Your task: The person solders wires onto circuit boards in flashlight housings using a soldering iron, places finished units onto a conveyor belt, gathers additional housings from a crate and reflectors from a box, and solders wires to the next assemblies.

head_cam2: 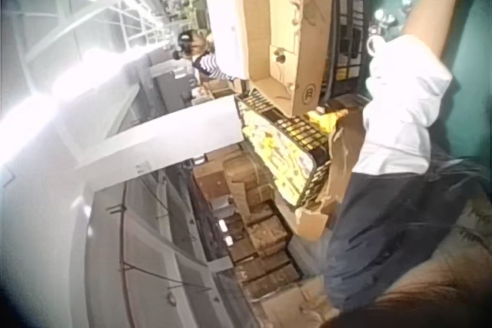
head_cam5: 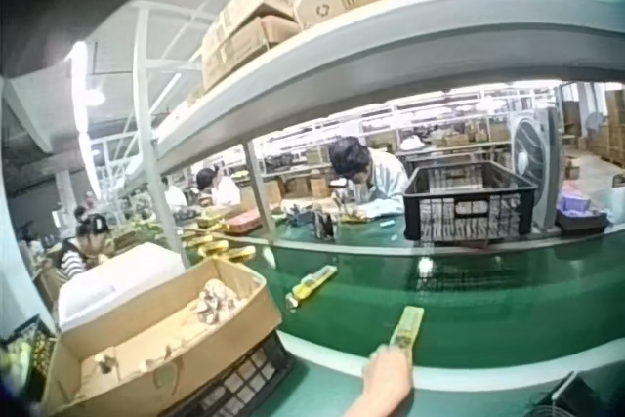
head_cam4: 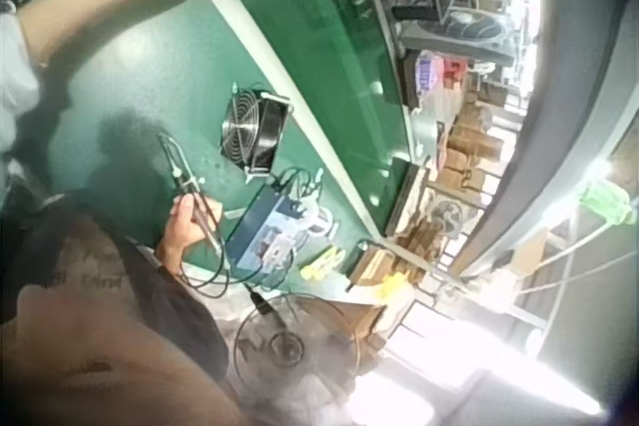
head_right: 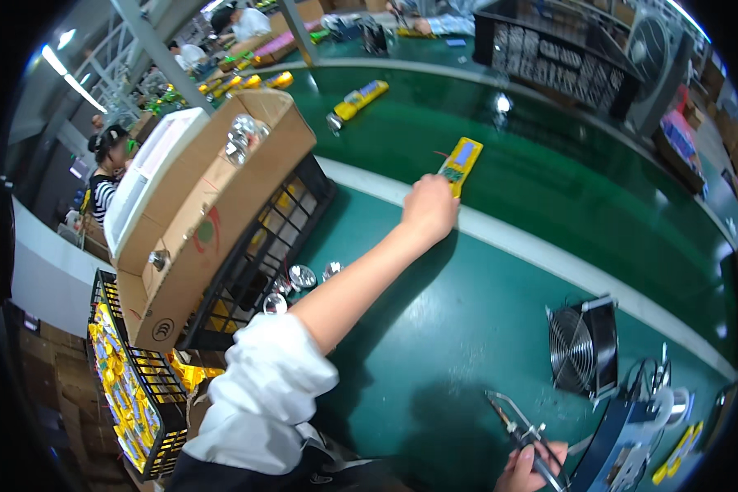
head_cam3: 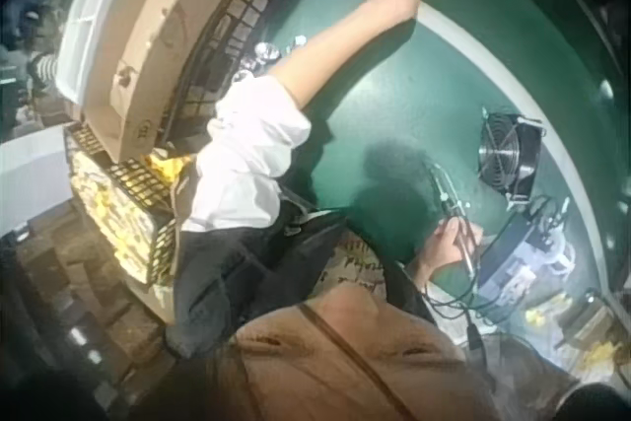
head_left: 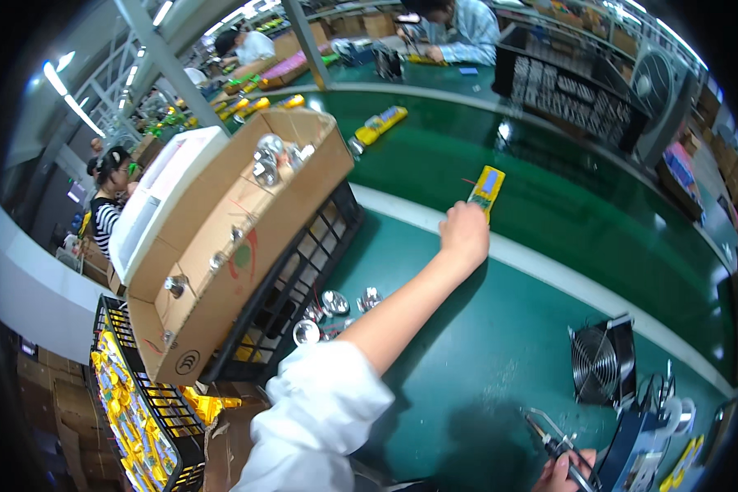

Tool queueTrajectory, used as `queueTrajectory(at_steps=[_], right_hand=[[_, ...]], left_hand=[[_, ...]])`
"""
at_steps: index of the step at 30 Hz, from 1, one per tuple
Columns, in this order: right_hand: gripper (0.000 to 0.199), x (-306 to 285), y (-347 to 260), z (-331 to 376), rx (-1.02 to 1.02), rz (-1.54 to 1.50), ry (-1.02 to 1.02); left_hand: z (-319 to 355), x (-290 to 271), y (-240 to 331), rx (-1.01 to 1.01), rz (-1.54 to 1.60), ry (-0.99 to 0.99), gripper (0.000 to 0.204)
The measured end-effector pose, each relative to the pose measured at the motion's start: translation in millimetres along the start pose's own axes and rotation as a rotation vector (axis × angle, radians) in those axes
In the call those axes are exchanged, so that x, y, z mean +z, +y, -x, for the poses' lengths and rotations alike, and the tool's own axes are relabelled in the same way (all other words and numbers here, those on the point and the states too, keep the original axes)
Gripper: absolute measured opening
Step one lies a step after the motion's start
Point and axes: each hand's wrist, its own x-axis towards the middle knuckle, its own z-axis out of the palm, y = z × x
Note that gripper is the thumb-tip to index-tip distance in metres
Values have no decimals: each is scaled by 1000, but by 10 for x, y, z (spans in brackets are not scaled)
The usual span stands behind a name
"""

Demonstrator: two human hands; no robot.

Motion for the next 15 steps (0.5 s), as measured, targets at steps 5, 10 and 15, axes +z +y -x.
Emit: queueTrajectory(at_steps=[5, 10, 15], right_hand=[[17, 206, -334, -90, -72, 202, 6], [24, 252, -482, -70, 64, 350, -91], [23, 119, 4, -226, -6, 229, -172]], left_hand=[[-923, 293, -246, -10, -43, 88, 36], [-709, 147, -329, 5, -247, 350, 42], [1168, -1158, -175, 519, 268, 238, 25]])
